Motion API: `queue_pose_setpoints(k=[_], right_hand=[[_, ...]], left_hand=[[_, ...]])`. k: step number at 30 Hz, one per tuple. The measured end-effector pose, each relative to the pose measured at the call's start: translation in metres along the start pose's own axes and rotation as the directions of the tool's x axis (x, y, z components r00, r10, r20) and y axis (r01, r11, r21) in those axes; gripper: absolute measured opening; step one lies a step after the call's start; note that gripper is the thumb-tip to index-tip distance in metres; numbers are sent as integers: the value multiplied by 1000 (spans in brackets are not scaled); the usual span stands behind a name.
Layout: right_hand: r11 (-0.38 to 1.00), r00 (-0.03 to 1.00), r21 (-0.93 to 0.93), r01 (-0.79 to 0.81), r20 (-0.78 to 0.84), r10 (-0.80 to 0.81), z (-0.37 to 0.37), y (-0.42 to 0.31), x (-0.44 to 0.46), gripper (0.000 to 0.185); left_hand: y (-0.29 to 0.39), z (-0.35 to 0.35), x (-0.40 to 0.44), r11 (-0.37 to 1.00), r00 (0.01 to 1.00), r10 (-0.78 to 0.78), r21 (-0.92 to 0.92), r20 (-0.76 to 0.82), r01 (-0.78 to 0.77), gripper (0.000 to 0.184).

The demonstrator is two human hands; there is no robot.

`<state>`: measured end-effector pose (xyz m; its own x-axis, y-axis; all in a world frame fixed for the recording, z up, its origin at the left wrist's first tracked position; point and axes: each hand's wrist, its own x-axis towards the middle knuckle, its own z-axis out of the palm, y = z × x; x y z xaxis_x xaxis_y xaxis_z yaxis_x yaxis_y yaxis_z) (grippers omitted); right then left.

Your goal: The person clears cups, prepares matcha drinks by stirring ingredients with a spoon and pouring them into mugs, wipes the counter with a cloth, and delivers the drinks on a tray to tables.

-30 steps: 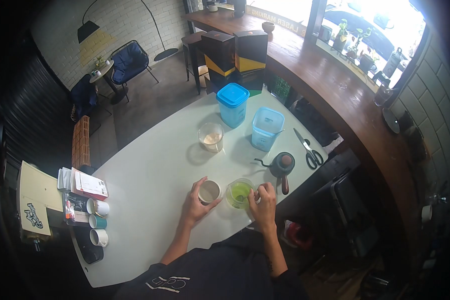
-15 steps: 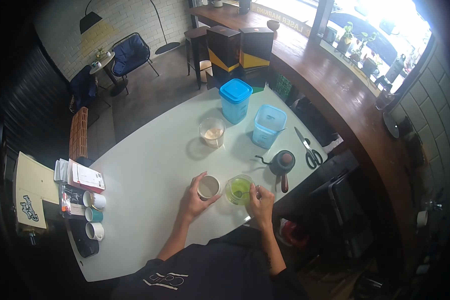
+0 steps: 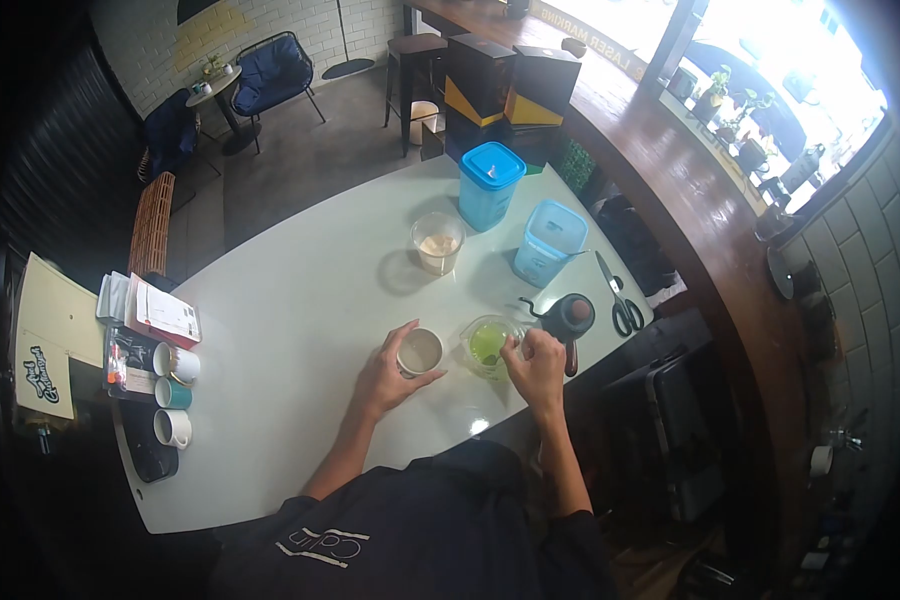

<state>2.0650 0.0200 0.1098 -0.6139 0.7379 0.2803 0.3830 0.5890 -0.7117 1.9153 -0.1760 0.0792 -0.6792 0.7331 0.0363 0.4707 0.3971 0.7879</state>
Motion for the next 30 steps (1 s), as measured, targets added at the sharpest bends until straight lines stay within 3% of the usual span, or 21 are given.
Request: queue_pose_setpoints(k=[2,4,9,10,13,25,30], right_hand=[[989,990,-104,109,98,-99,-11,-13,14,35],[977,978,-119,178,135,-162,-21,-28,28,34],[929,919,-146,340,261,-295,-31,-61,52,34],[901,888,-92,425,238,-394,-30,-62,56,36],[832,824,-120,541,275,-496,-28,-73,64,33],[721,679,-204,663,569,-464,-4,-101,72,29],[675,625,-183,715,602,-498,8,-102,72,29]], left_hand=[[-2,2,0,1000,1000,1,-13,-5,-1,84],[-9,7,1,1000,1000,0,-22,-9,0,84],[-29,20,5,972,980,161,-151,-118,-178,85],[-29,21,4,973,980,155,-155,-126,-174,85],[-31,21,5,968,977,159,-170,-139,-182,85],[-29,21,0,966,987,66,-240,-145,-100,86],[-29,20,1,951,988,71,-289,-137,-108,84]])
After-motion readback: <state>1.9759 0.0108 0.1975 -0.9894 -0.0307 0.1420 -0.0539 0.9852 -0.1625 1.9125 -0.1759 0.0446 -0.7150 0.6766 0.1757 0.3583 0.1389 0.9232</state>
